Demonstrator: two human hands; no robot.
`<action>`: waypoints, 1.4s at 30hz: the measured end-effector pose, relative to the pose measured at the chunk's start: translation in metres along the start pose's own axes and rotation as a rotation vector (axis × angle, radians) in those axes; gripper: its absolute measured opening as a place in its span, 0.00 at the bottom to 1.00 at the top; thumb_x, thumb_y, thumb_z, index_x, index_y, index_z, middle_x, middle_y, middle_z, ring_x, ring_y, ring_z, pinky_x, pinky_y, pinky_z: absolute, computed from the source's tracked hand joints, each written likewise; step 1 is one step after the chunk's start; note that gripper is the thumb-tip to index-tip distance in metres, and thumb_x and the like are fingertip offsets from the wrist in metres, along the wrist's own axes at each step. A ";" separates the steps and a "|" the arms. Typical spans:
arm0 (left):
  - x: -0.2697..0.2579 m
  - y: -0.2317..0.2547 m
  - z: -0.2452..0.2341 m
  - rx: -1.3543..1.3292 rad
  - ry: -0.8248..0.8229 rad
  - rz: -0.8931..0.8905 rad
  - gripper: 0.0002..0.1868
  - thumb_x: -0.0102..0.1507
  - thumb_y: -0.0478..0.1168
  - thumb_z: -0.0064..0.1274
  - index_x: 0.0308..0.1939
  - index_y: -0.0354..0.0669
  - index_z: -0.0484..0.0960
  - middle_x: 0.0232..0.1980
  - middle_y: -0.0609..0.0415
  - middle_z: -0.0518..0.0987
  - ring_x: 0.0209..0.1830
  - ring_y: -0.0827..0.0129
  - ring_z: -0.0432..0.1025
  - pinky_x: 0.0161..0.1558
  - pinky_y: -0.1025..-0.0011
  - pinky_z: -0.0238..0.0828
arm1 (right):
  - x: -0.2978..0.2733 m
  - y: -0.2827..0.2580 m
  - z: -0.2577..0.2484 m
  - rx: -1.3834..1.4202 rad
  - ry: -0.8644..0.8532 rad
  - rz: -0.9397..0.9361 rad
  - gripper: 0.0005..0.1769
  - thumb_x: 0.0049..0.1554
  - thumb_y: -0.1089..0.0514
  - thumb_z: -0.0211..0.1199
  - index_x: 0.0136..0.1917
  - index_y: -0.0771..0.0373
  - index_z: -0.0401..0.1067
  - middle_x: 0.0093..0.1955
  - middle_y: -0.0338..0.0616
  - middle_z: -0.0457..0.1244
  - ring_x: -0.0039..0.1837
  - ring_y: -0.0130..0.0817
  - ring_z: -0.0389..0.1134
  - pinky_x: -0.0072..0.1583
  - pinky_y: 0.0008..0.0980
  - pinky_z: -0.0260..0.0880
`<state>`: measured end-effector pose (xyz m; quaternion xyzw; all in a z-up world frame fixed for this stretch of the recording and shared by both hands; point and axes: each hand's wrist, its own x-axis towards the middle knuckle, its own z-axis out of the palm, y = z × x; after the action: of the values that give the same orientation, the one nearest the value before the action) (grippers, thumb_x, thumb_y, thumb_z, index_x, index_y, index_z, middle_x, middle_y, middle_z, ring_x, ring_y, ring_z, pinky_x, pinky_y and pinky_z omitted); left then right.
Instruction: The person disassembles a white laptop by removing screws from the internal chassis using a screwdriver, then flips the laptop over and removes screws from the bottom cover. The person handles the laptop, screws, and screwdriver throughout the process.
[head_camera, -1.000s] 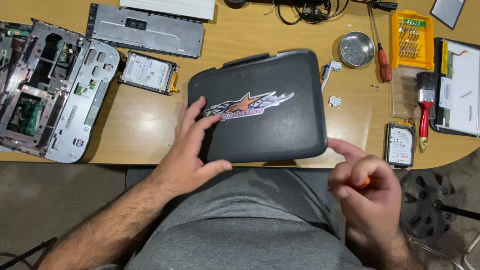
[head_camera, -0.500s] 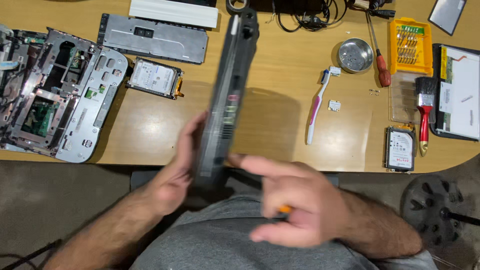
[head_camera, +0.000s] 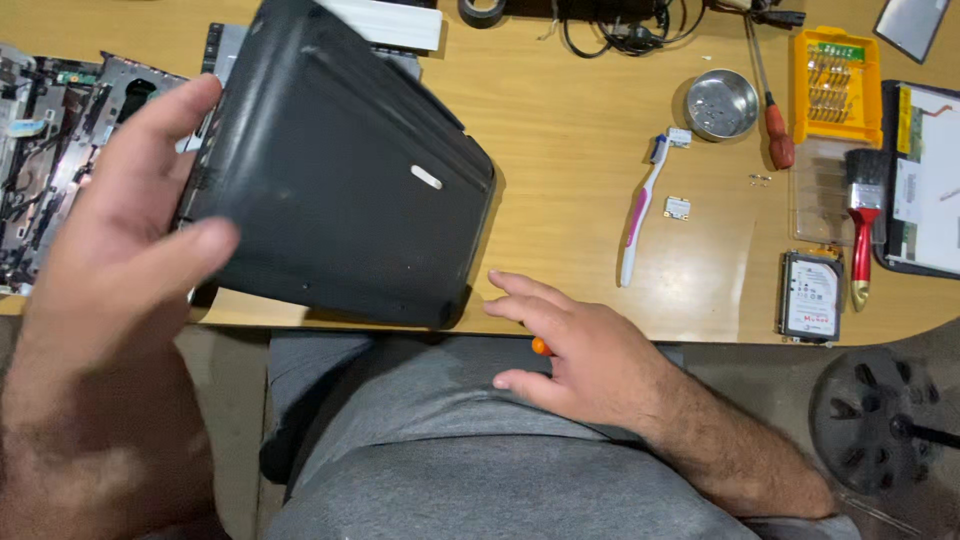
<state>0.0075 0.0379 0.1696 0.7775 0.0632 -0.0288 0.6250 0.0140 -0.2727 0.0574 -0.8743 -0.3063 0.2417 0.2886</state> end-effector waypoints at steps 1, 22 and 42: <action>0.005 -0.009 -0.002 0.000 -0.005 0.003 0.48 0.54 0.40 0.45 0.80 0.39 0.51 0.69 0.41 0.68 0.60 0.58 0.69 0.61 0.64 0.67 | -0.003 0.002 0.001 -0.001 0.004 0.004 0.37 0.51 0.40 0.70 0.71 0.45 0.66 0.83 0.34 0.52 0.71 0.30 0.67 0.56 0.38 0.71; 0.027 -0.111 0.046 0.106 -0.304 -0.192 0.47 0.57 0.33 0.58 0.79 0.45 0.56 0.68 0.52 0.75 0.56 0.69 0.78 0.58 0.73 0.76 | -0.047 0.063 0.001 -0.150 0.365 0.201 0.31 0.48 0.45 0.75 0.64 0.51 0.73 0.73 0.36 0.64 0.47 0.26 0.73 0.46 0.27 0.75; 0.065 -0.074 0.072 0.931 -0.348 0.428 0.33 0.61 0.52 0.61 0.66 0.40 0.75 0.59 0.43 0.77 0.58 0.51 0.70 0.60 0.52 0.66 | 0.018 0.068 -0.037 -0.667 0.253 -0.310 0.21 0.61 0.40 0.62 0.62 0.52 0.74 0.49 0.40 0.65 0.44 0.47 0.70 0.37 0.48 0.67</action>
<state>0.0641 -0.0131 0.0747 0.9516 -0.2205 -0.0540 0.2073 0.0754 -0.3177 0.0356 -0.8864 -0.4586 -0.0272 0.0572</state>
